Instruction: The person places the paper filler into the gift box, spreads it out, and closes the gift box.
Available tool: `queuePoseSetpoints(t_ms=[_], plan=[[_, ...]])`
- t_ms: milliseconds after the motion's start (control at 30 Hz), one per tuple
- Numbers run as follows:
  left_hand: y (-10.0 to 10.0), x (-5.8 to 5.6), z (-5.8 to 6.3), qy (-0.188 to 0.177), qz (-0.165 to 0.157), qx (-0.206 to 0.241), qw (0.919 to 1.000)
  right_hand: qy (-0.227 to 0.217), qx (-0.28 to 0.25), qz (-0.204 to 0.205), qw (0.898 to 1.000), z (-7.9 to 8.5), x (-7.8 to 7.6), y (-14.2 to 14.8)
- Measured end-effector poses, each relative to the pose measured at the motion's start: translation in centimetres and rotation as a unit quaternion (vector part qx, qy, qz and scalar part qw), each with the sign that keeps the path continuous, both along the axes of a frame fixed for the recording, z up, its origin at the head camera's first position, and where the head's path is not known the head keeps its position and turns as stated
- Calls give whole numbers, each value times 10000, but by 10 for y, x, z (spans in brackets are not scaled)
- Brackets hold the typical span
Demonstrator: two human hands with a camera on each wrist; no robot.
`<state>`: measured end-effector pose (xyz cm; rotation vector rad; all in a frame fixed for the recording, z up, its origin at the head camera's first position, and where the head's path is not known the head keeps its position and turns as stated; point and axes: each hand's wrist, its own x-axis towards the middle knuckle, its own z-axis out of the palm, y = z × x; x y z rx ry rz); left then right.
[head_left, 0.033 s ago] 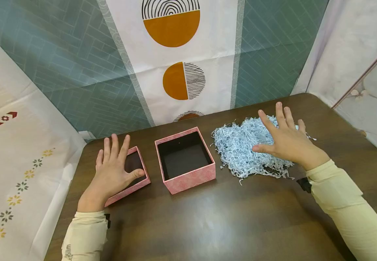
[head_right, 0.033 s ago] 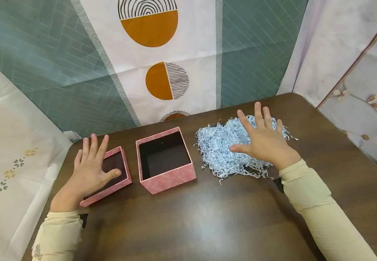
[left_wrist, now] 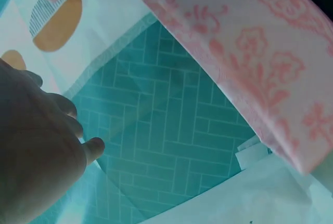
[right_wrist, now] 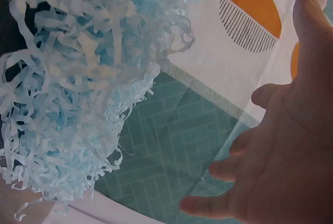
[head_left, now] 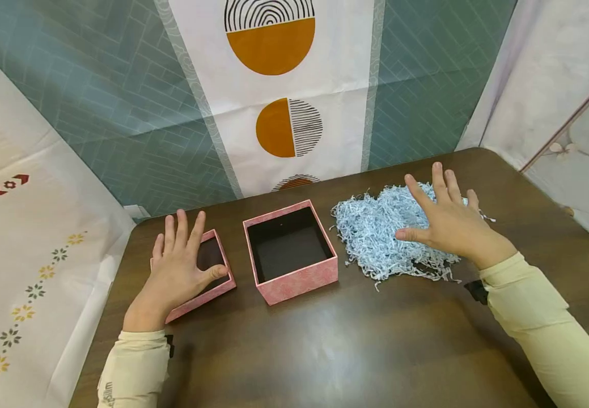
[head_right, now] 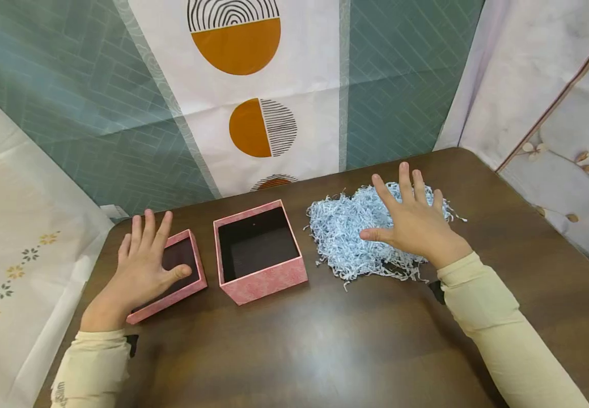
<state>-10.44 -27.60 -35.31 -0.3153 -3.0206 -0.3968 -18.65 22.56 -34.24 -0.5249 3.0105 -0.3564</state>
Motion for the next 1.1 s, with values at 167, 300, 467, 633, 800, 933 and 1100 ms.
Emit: queuePoseSetpoints(t_ms=[167, 300, 467, 633, 800, 933, 1100], plan=[[4, -1, -4, 95, -25, 129, 9999, 180, 38, 124, 9998, -7, -4, 2], [14, -1, -9, 143, -179, 247, 9994, 376, 18, 281, 9989, -18, -2, 6], [33, -5, -12, 65, -312, 144, 9994, 396, -1, 390, 9985, -31, 5, 13], [54, -11, -10, 144, -426, 180, 9988, 446, 14, 454, 9980, -31, 8, 18], [73, -8, -13, 95, -775, 769, 9940, 227, -196, 617, 9976, -30, 9, 12], [92, -6, -18, -189, -1142, 1502, 9819, 70, -112, 752, 9971, -31, 1, 1], [110, -9, -24, -305, -1378, 1766, 9741, -131, 102, 804, 9966, -33, -15, -12]])
